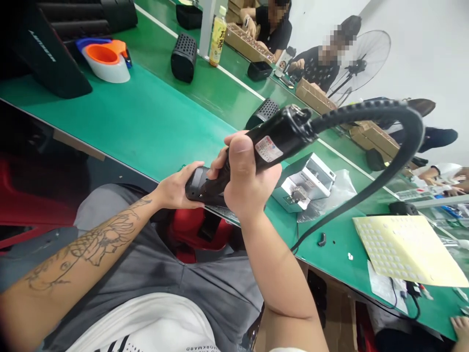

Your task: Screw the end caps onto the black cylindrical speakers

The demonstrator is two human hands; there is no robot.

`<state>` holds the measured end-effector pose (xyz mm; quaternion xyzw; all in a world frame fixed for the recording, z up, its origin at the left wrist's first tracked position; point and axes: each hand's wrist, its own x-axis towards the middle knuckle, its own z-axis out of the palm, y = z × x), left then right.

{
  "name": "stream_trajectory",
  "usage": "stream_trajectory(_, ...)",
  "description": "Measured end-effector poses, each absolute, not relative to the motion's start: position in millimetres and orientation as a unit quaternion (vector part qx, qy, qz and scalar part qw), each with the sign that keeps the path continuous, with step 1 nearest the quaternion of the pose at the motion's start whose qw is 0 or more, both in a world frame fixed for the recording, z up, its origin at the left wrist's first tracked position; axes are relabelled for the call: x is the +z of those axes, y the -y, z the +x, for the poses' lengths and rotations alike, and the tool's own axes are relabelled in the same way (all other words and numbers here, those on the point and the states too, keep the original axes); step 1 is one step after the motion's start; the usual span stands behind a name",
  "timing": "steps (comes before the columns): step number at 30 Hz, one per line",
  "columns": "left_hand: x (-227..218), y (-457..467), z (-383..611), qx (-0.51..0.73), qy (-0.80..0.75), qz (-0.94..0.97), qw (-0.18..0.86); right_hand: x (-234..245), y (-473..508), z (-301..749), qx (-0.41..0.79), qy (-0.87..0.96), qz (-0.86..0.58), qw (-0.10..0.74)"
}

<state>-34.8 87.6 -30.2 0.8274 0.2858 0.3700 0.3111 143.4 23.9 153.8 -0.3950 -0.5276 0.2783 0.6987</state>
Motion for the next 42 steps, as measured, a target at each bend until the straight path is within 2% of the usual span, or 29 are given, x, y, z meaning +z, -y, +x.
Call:
stream_trajectory(12,-30,-88,-33,0.39,-0.251,0.829,0.311,148,-26,135,0.297,0.585,-0.388,0.647)
stream_trajectory(24,-43,-91,-29,0.416,-0.242,0.835,0.268,135,-27,136,0.346,0.612,-0.312,0.639)
stream_trajectory(31,-40,-88,-34,0.388,-0.277,0.846,0.239,150,-18,135,0.309,0.604,-0.323,0.66)
stream_trajectory(34,-46,-69,-28,0.413,-0.316,0.839,0.159,174,-10,153,0.253,0.583,-0.317,0.704)
stream_trajectory(37,-62,-31,-16,0.453,-0.407,0.79,0.068,193,-3,197,0.129,0.54,-0.4,0.729)
stream_trajectory(39,-75,3,-7,0.468,-0.446,0.761,0.048,197,0,236,0.043,0.494,-0.469,0.731)
stream_trajectory(42,-89,56,8,0.482,-0.412,0.771,0.062,189,-1,296,-0.06,0.418,-0.54,0.728)
